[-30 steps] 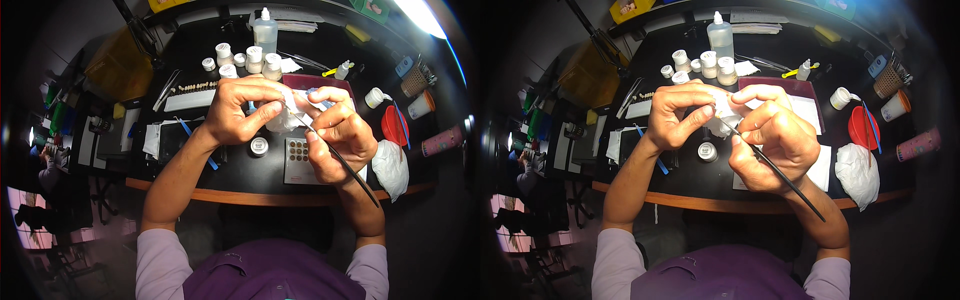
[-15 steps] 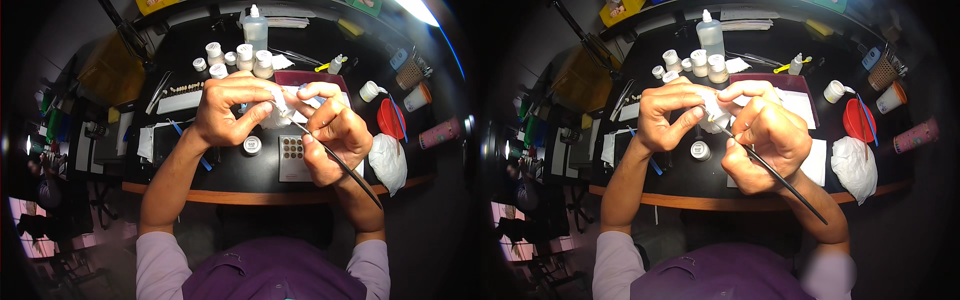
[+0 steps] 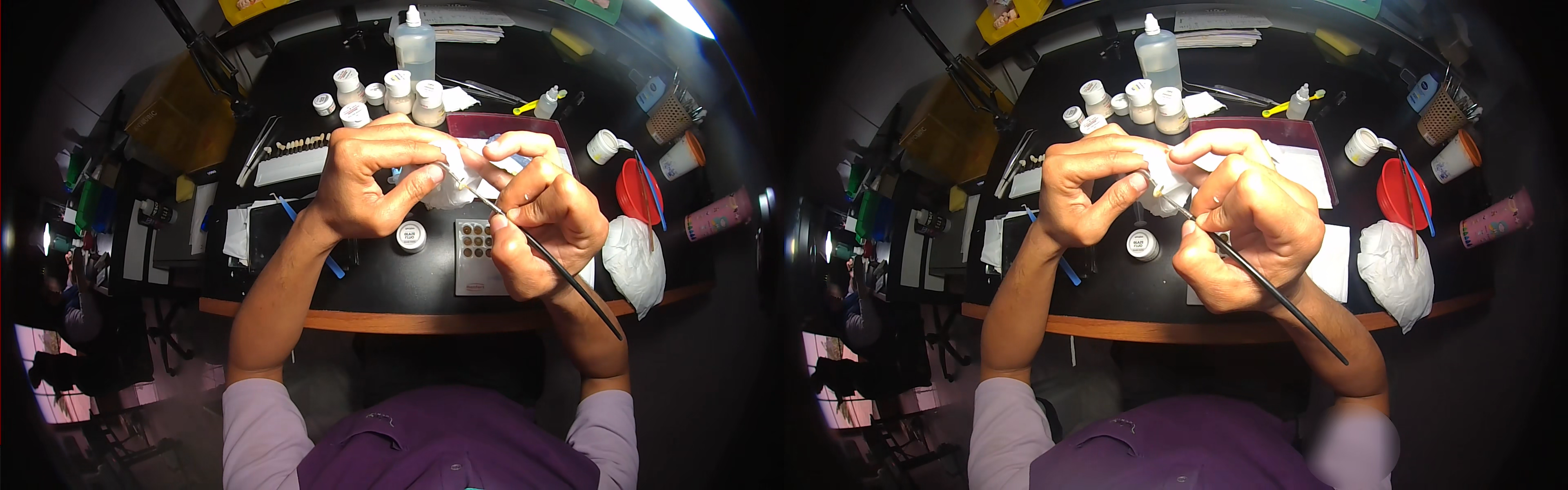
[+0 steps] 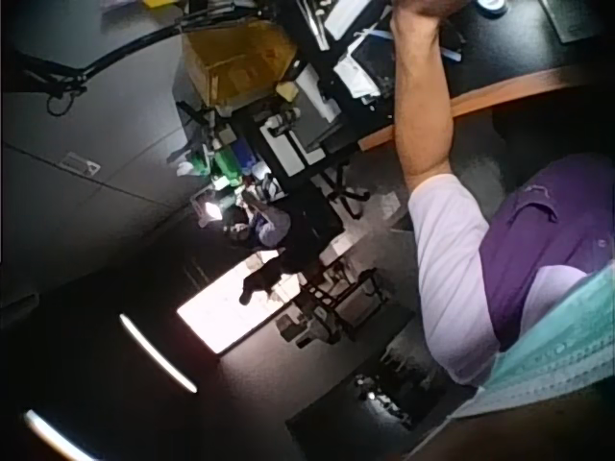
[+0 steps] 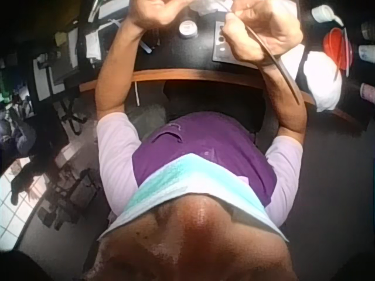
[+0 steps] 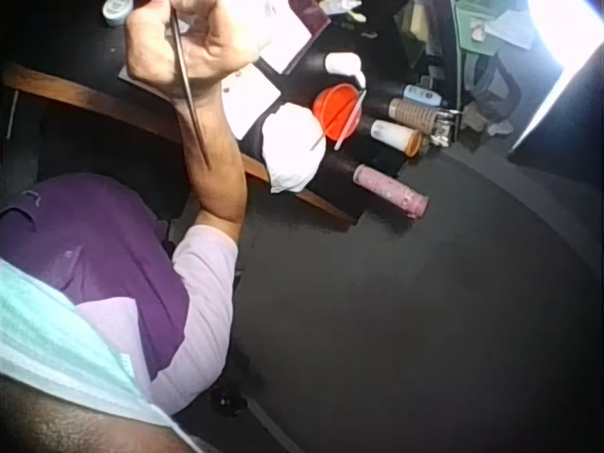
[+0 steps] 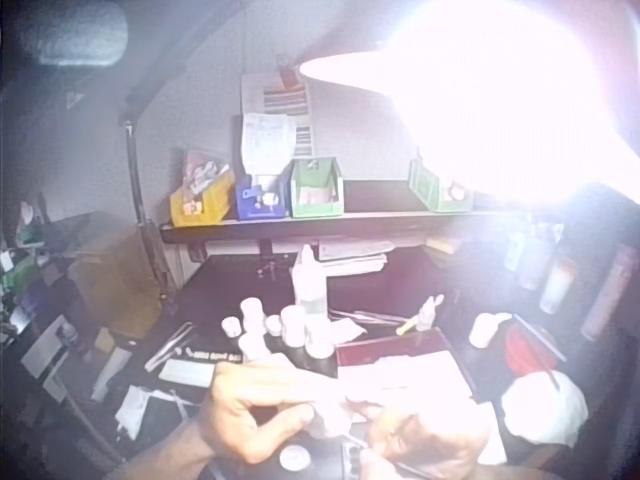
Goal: The person applies material to a dental prosthetic using a thin brush. They pick up the prosthetic by hand, dip the brush into a palette of colors, and carefully paint the surface of the prosthetic, alternating between brushing and cleaning the prosthetic with a cloth.
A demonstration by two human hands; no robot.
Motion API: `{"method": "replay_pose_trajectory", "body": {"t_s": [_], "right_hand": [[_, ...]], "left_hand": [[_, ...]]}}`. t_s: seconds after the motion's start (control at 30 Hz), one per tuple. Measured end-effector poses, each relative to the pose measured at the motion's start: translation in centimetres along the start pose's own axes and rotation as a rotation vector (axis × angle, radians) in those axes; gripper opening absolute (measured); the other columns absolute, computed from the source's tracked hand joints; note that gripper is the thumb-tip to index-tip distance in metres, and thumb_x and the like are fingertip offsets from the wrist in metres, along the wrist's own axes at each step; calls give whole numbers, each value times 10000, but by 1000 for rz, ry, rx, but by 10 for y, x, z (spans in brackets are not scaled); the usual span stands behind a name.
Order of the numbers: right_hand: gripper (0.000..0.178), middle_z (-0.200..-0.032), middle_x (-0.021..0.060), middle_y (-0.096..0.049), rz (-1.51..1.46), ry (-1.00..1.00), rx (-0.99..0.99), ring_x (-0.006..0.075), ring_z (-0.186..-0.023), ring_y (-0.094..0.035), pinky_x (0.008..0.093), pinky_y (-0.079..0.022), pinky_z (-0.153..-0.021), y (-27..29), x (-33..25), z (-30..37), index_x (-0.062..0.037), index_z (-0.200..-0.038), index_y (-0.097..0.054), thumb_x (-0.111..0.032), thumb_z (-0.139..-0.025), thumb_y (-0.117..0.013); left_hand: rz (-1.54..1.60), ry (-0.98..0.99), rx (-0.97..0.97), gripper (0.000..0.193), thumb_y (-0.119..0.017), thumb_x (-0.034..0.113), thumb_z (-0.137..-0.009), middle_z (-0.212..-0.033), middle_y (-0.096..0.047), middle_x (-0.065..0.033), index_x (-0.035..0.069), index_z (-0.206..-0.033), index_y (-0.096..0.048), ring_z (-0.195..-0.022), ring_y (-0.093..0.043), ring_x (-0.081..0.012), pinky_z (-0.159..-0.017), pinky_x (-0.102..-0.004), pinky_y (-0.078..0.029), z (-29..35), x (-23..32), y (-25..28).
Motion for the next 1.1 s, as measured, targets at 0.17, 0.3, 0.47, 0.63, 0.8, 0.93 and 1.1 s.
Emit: {"method": "replay_pose_trajectory", "body": {"t_s": [0.17, 0.3, 0.47, 0.63, 0.8, 0.93, 1.1], "right_hand": [[179, -794, 138, -570, 9, 1, -1, 368, -1212, -580, 621, -569, -1036, 1, -1, 1, -3, -811, -470, 133, -807, -586], [175, -801, 141, -576, 3, 9, 6, 370, -1214, -581, 624, -568, -1036, 6, -1, 2, -1, -821, -475, 131, -816, -589], [179, -785, 128, -593, 30, 3, 35, 372, -1145, -615, 578, -582, -994, 10, 4, 2, -7, -809, -488, 118, -786, -614], [173, -807, 132, -573, -84, -45, 111, 386, -1128, -627, 611, -574, -1013, -9, 7, 1, 1, -827, -498, 101, -774, -629], [138, -873, 144, -497, -132, -118, 76, 388, -1262, -499, 759, -449, -1086, 5, 11, 18, -26, -880, -446, 65, -878, -550], [140, -910, 159, -515, 204, 50, 85, 364, -1177, -502, 752, -389, -1136, 29, 2, 16, -35, -926, -456, 71, -868, -527], [388, -866, 144, -543, 387, 139, -419, 344, -983, -531, 560, -466, -886, -54, -64, -43, -52, -1107, -594, 46, -732, -623]], "left_hand": [[5, 4, 3, 131, -772, -20, -808, -987, -802, -140, -25, -938, -780, -787, -708, -230, -744, -329, -552, 1, 1, -1], [8, 0, 1, 132, -774, -16, -809, -986, -802, -140, -25, -940, -781, -790, -709, -231, -748, -328, -553, -2, 0, -5], [21, 7, 5, 130, -766, -16, -809, -988, -802, -143, -20, -937, -785, -813, -723, -236, -762, -337, -559, -4, -5, -9], [17, -17, 25, 171, -727, -47, -814, -1022, -799, -165, -33, -974, -787, -818, -721, -243, -757, -344, -571, 7, -7, 2], [132, 24, 111, 156, -725, 53, -744, -926, -797, -158, -7, -863, -805, -868, -756, -298, -828, -385, -592, 10, -8, -9], [110, -50, 181, 119, -754, 33, -729, -897, -784, -186, -32, -824, -785, -857, -762, -315, -854, -392, -596, 7, -20, -25], [22, 3, 211, 164, -693, 38, -692, -806, -770, -189, -13, -813, -792, -732, -766, -299, -689, -376, -601, 12, -36, -20]]}}
Point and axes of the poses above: each hand's wrist, its own z-axis away from the middle knuckle, its own y-axis out of the back of the hand, x = y × z, the point moved 2 cm from there along -z, towards the middle knuckle
